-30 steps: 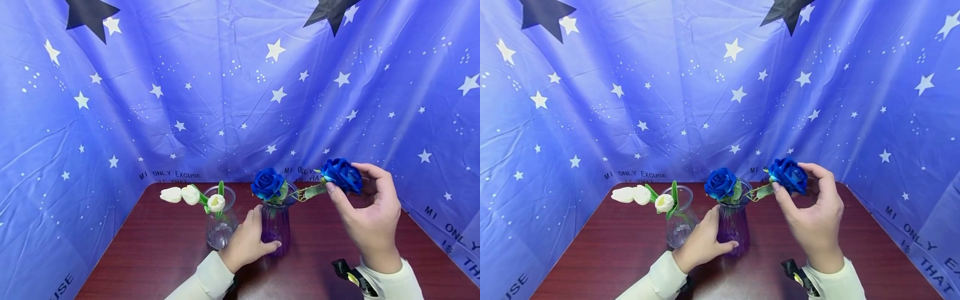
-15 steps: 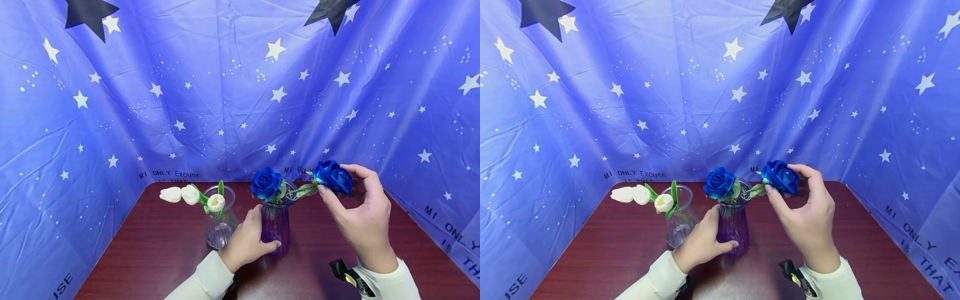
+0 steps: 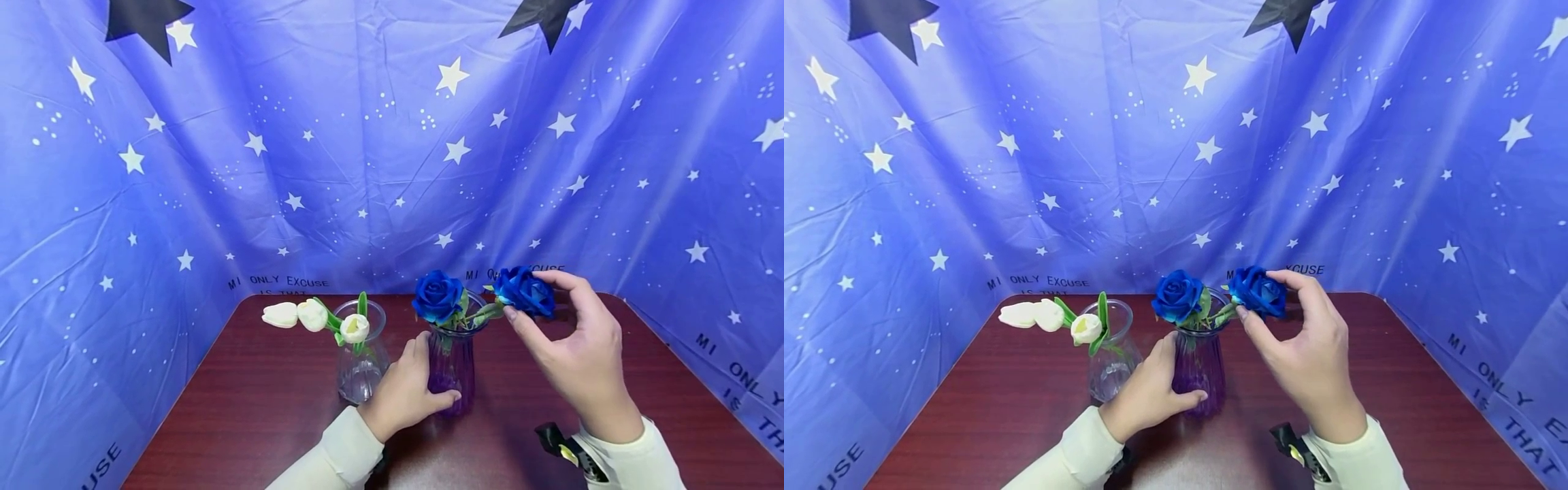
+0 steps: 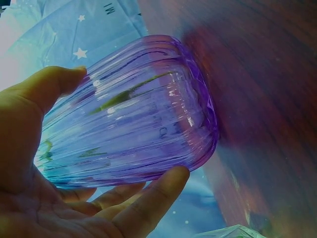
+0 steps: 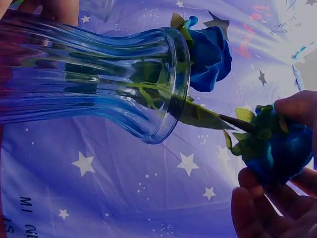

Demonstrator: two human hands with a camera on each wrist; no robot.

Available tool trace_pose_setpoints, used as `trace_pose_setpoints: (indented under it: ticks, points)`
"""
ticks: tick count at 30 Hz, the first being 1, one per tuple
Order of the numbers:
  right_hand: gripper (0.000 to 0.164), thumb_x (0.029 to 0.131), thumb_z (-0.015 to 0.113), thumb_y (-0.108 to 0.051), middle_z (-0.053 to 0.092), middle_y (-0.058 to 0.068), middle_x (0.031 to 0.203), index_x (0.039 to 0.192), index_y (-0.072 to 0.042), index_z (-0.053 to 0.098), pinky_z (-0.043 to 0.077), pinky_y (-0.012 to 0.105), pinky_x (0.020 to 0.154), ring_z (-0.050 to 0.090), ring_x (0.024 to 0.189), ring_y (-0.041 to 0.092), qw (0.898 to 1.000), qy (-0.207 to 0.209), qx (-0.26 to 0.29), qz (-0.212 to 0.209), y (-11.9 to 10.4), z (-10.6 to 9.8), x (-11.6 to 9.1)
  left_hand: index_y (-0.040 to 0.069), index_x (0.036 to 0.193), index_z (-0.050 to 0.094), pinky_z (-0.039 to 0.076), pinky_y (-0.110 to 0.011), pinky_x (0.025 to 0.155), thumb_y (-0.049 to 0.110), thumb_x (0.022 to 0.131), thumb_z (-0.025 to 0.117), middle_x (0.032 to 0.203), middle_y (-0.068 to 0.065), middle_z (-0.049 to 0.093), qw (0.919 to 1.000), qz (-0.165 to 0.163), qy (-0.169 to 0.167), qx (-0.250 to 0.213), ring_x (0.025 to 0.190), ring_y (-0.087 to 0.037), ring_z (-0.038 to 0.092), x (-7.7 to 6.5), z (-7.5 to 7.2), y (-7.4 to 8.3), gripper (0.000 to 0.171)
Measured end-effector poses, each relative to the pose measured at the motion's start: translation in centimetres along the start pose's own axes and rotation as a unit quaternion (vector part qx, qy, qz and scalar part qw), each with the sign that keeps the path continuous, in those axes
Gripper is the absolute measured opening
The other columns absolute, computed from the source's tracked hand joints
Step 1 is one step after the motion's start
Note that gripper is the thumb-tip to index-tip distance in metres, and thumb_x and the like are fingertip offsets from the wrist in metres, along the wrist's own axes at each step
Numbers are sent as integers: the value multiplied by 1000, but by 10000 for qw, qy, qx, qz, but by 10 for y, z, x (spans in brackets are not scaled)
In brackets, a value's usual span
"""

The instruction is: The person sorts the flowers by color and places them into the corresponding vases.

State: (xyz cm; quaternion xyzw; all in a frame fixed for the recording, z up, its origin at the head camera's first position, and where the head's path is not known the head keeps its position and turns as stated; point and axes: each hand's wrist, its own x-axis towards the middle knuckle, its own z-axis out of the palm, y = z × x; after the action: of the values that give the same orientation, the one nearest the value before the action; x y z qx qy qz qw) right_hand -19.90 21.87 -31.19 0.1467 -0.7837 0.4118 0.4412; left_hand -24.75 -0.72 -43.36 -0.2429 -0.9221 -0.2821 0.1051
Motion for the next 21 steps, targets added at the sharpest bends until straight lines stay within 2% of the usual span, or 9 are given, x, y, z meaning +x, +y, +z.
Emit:
trace_pose_setpoints:
  ticks: [5, 12, 18, 21]
  points:
    - [61, 73, 91, -7, 71, 5, 115, 130, -14, 69, 49, 8, 79, 65, 93, -1, 9997, -78, -54, -245, 0, 2, 1, -1, 155, 33, 61, -39, 81, 56, 80, 83, 126, -14, 59, 10000, 5, 15, 24, 90, -27, 73, 0, 0, 0, 107]
    - [57, 75, 91, -9, 69, 2, 119, 128, -15, 70, 48, 8, 81, 63, 99, 1, 9992, -293, -133, -243, 0, 4, 2, -1, 155, 33, 61, -39, 80, 56, 79, 83, 125, -14, 59, 10000, -3, 47, 42, 89, -27, 73, 1, -1, 1, 106]
    - [57, 76, 91, -11, 69, -1, 122, 129, -17, 71, 47, 9, 81, 62, 98, 1, 9984, -488, -193, -211, 0, 4, 0, -1, 155, 33, 62, -39, 79, 55, 79, 84, 125, -14, 59, 10000, -3, 33, 34, 89, -27, 73, 0, 0, 1, 107]
    - [58, 75, 92, -10, 69, -1, 122, 128, -18, 71, 46, 9, 82, 61, 98, 0, 9978, -529, -224, -338, 1, 5, 0, -1, 155, 33, 61, -39, 79, 55, 79, 84, 124, -14, 58, 10000, 17, 28, 46, 89, -27, 72, 0, 0, 1, 107]
